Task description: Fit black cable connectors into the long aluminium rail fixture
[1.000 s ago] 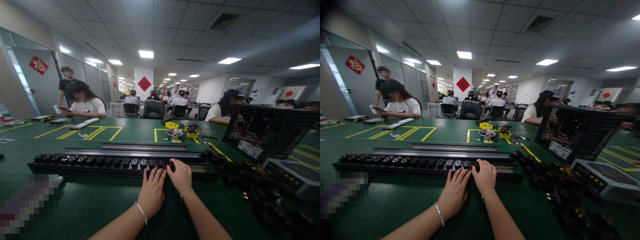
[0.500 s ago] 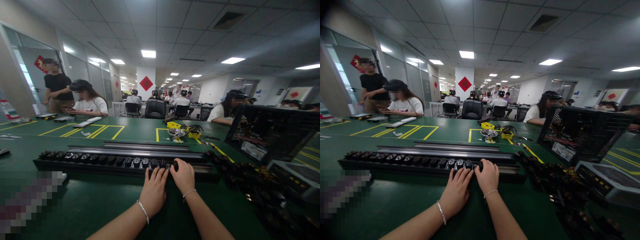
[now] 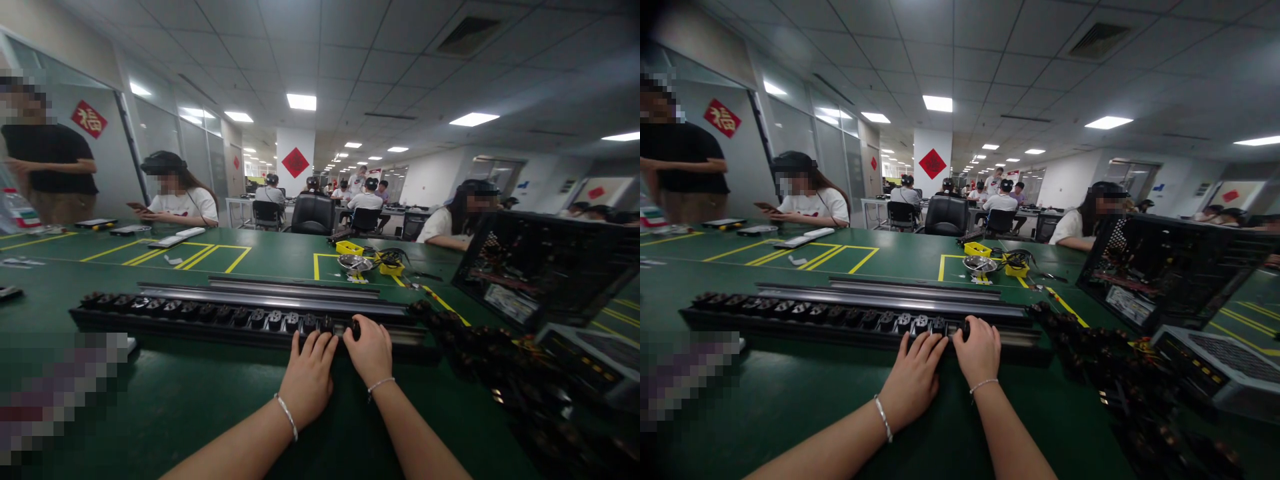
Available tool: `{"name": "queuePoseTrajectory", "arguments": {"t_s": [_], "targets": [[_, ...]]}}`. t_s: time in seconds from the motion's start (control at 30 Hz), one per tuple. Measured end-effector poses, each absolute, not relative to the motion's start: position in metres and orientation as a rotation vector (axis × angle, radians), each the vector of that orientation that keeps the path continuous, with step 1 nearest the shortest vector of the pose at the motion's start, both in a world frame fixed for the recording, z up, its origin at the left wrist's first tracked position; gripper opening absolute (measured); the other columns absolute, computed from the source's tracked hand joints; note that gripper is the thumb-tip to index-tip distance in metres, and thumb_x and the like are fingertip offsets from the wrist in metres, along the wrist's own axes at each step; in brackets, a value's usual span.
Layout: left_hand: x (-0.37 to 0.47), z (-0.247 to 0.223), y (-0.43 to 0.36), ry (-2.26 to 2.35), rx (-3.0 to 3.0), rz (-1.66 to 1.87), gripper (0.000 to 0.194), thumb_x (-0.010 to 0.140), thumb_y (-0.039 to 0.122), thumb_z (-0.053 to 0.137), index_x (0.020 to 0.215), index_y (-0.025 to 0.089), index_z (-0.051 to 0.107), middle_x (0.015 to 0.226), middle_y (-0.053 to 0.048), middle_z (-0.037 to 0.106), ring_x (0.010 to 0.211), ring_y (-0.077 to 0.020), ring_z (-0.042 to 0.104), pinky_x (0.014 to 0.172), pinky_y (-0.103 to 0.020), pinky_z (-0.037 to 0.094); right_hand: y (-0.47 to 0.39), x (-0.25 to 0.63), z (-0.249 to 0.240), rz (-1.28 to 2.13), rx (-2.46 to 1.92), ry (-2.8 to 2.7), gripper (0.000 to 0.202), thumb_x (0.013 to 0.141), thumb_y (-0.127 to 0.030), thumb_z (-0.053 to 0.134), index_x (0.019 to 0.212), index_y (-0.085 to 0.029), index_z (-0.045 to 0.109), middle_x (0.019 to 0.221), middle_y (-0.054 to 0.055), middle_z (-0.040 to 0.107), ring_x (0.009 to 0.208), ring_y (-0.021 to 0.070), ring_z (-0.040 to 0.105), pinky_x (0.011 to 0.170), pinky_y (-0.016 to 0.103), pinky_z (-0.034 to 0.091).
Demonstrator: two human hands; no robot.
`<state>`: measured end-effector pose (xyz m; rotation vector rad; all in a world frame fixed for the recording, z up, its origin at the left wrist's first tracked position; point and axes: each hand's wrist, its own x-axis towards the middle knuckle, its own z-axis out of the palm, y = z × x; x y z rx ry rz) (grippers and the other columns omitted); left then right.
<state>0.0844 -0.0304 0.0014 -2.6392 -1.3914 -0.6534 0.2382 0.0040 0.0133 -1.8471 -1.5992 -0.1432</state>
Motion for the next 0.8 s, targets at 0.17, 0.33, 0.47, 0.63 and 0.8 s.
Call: {"name": "queuePoseTrajectory", "arguments": {"t_s": [0.17,0.33,0.47,0.63,0.8], "targets": [[0.0844,0.0015,-0.0303,-1.392,-2.638,-0.657,0.058,0.081,0.023,0.043,0.138,0.023,0.033,0.138,-0.004,0.043,0.129,-0.0251,0.03,0.11,-0.056,0.01,0.0043,0.239,0.012,-0.154,-1.849,-1.596,0.033,0.078,-0.03,0.043,0.104,-0.018,0.06,0.108,0.008,0.064,0.107,0.0221,0.053,0.101,0.04,0.024],[0.0857,0.0005,-0.0292,-1.396,-2.602,-0.639,0.058,0.08,0.022,0.044,0.137,0.025,0.034,0.137,-0.004,0.043,0.127,-0.0242,0.031,0.111,-0.055,0.011,0.004,0.2401,0.0106,-0.179,-1.856,-1.568,0.032,0.078,-0.03,0.044,0.103,-0.019,0.06,0.107,0.008,0.065,0.107,0.0225,0.053,0.103,0.043,0.019],[0.085,0.0015,-0.0288,-1.39,-2.613,-0.644,0.058,0.08,0.026,0.047,0.137,0.025,0.034,0.136,-0.004,0.045,0.126,-0.0242,0.033,0.111,-0.055,0.011,0.0045,0.241,0.0093,-0.185,-1.86,-1.545,0.03,0.078,-0.032,0.045,0.101,-0.019,0.06,0.106,0.007,0.065,0.107,0.0221,0.052,0.103,0.044,0.018],[0.0847,0.0019,-0.0289,-1.388,-2.627,-0.665,0.056,0.08,0.025,0.045,0.136,0.024,0.035,0.136,-0.004,0.045,0.126,-0.025,0.032,0.11,-0.056,0.011,0.0067,0.2412,0.0086,-0.16,-1.864,-1.531,0.029,0.079,-0.037,0.047,0.098,-0.021,0.06,0.103,0.006,0.065,0.105,0.0214,0.053,0.102,0.043,0.018],[0.0851,0.0023,-0.0286,-1.391,-2.619,-0.675,0.056,0.08,0.023,0.046,0.135,0.025,0.036,0.135,-0.003,0.045,0.126,-0.0243,0.032,0.11,-0.055,0.011,0.0074,0.2433,0.01,-0.176,-1.902,-1.509,0.026,0.078,-0.032,0.046,0.096,-0.02,0.059,0.1,0.007,0.066,0.102,0.0214,0.053,0.101,0.042,0.02]]}}
